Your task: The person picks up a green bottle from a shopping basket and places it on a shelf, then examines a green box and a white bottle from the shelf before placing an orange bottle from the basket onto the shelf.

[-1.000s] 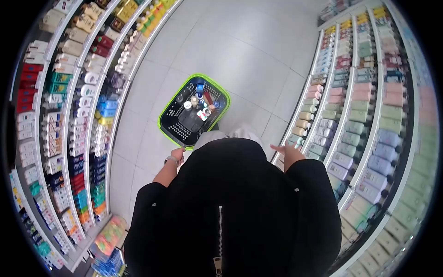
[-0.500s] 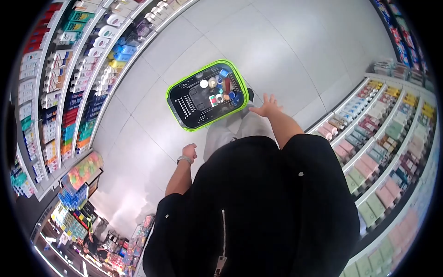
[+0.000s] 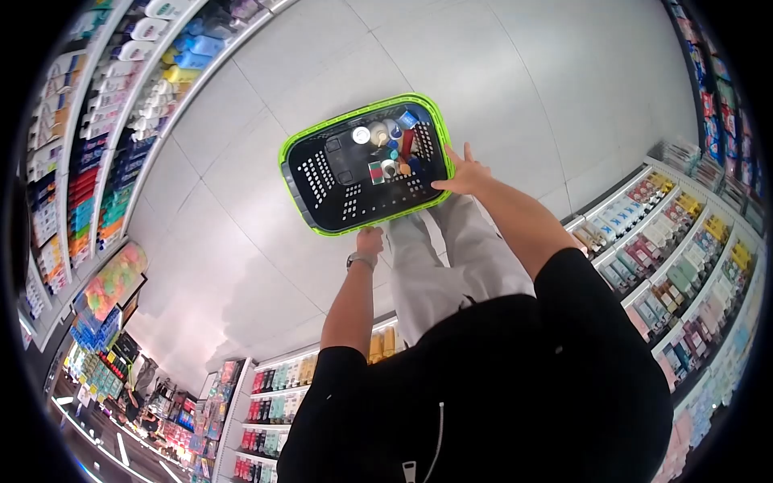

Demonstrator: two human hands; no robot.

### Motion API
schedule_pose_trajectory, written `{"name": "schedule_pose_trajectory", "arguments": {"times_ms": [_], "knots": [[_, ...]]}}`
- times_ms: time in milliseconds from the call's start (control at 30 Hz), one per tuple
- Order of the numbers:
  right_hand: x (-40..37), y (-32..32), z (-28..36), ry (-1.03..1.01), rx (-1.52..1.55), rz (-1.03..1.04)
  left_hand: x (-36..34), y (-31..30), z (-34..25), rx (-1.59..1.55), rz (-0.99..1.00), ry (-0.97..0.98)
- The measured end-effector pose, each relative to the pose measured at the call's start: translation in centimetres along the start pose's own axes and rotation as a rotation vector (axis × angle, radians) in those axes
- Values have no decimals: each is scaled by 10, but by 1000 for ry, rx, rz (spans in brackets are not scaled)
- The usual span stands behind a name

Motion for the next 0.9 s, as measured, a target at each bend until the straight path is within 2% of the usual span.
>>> {"name": "schedule_pose_trajectory", "arguments": {"times_ms": [100, 167, 233, 333, 400, 467, 567, 600, 700, 733, 800, 900], "knots": [[29, 28, -3, -6, 62, 17, 41, 19, -21, 155, -39, 102], [50, 53, -6, -5, 83, 35, 54, 26, -51, 422, -230, 419], [70, 76, -9, 3, 46, 72, 69, 30, -75, 412, -150, 405], [94, 104, 0, 13, -39, 151, 100, 44, -86, 571, -180, 384], [104, 127, 0, 44, -31, 27, 126, 56, -81, 591, -248, 419], [105, 128, 7, 106, 24, -95, 148, 65, -81, 659, -208, 346], [114, 133, 3, 92, 22, -146, 179, 86, -81, 839, -270, 320], [114, 131, 5, 58, 35, -258, 188, 94, -78, 918, -303, 319], [116, 131, 2, 39, 102, -331, 212, 116, -70, 869, -388, 426], [117, 131, 2, 23, 129, -356, 216, 123, -68, 771, -446, 533], [116, 130, 1, -10, 180, -404, 226, 136, -62, 825, -493, 614], [118, 131, 3, 20, 188, -408, 241, 155, -55, 951, -507, 602]]}}
Point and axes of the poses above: each hand's wrist, its own x-axis towards the middle knuckle, its own y-axis out of the palm, z = x × y, the point moved 4 cm from there along x, towards the middle knuckle, and after that the axes turned 14 degrees about -z, right-handed, at the moved point
